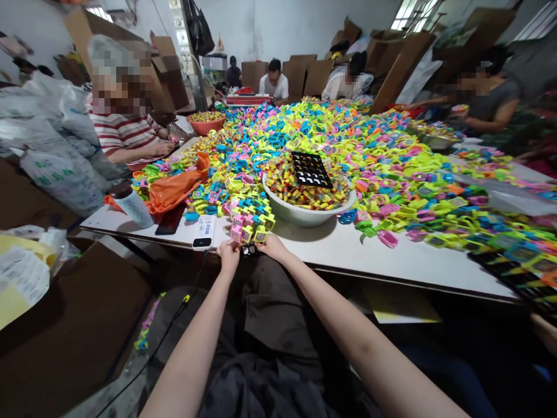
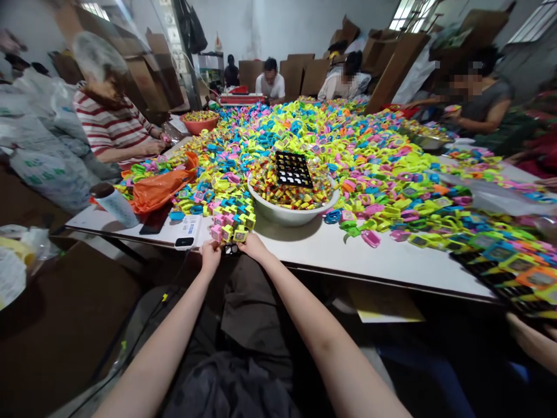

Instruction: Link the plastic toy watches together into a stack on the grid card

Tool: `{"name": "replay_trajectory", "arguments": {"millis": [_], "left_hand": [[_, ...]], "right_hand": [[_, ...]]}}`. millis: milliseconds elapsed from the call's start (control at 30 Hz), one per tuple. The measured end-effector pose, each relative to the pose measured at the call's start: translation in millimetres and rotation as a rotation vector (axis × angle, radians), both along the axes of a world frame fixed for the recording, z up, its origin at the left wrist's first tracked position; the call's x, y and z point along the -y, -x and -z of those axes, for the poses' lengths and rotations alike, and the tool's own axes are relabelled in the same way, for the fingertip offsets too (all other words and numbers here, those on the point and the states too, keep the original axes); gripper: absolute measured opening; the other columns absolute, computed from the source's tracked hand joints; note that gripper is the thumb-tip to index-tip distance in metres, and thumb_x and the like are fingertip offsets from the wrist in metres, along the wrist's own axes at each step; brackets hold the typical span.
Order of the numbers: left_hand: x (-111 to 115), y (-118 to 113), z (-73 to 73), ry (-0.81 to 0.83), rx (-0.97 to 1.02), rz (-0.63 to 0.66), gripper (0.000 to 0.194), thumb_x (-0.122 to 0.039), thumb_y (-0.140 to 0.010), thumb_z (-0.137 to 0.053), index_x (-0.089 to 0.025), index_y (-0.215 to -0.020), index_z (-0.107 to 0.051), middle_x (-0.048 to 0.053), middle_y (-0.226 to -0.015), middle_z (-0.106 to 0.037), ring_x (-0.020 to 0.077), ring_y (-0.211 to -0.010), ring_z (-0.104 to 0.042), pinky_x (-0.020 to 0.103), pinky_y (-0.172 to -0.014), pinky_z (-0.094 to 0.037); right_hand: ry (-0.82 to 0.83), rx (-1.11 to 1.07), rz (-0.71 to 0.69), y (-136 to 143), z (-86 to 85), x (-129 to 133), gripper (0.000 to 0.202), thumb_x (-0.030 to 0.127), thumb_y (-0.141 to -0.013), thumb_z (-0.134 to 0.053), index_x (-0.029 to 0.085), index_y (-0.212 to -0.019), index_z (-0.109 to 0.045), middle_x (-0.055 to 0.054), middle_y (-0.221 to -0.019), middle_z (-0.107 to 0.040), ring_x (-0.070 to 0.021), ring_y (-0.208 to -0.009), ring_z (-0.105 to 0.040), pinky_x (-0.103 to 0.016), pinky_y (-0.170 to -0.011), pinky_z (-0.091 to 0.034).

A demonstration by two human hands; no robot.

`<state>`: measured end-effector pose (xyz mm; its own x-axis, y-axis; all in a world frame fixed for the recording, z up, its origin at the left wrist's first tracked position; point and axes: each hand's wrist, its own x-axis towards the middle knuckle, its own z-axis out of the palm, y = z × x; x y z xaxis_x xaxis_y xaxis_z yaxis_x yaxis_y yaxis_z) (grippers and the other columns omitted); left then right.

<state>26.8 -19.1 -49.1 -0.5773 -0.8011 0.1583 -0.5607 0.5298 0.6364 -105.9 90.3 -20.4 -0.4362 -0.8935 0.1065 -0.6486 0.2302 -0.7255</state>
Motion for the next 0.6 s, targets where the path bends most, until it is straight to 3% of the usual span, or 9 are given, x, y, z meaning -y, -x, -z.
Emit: {"name": "replay_trajectory", "arguments": {"millis": [267, 467, 600], "left_hand": [[12, -1, -6.6, -0.082, 0.008, 0.041, 0.016, -0.023, -0.073, -0.057, -0.017, -0.083, -0.067, 0.007, -0.087, -0.060, 0.0222, -0.095, -0.050, 0.034, -0.086, -0.033], [32, -5, -12.2, -0.469, -0.138, 0.357, 0.031, -0.029, -0.066, -0.061, -0.009, -0.089, -0.063, 0.007, -0.079, -0.063, 0.0180, -0.075, -0.057, 0.026, -0.069, -0.043], [36, 1, -18.7, -0.558, -0.113, 0.410, 0.028, -0.025, -0.061, -0.062, -0.008, -0.083, -0.064, 0.007, -0.079, -0.064, 0.0184, -0.075, -0.058, 0.025, -0.067, -0.046]], "right_hand": [[0.026, -0.086, -0.057, -2, -3.3, 3, 0.028, 0.017, -0.075, -0.049, 0.016, -0.100, -0.062, -0.005, -0.103, -0.062, -0.0140, -0.091, -0.057, -0.021, -0.083, -0.042], [0.000, -0.105, -0.047, -3, -7.6, 1, 0.026, 0.021, -0.077, -0.048, 0.015, -0.098, -0.062, -0.008, -0.103, -0.061, -0.0148, -0.094, -0.055, -0.022, -0.085, -0.040], [-0.035, -0.099, -0.024, -3, -9.8, 3, 0.024, 0.020, -0.075, -0.049, 0.015, -0.093, -0.063, -0.008, -0.099, -0.062, -0.0146, -0.091, -0.055, -0.022, -0.084, -0.040]]}}
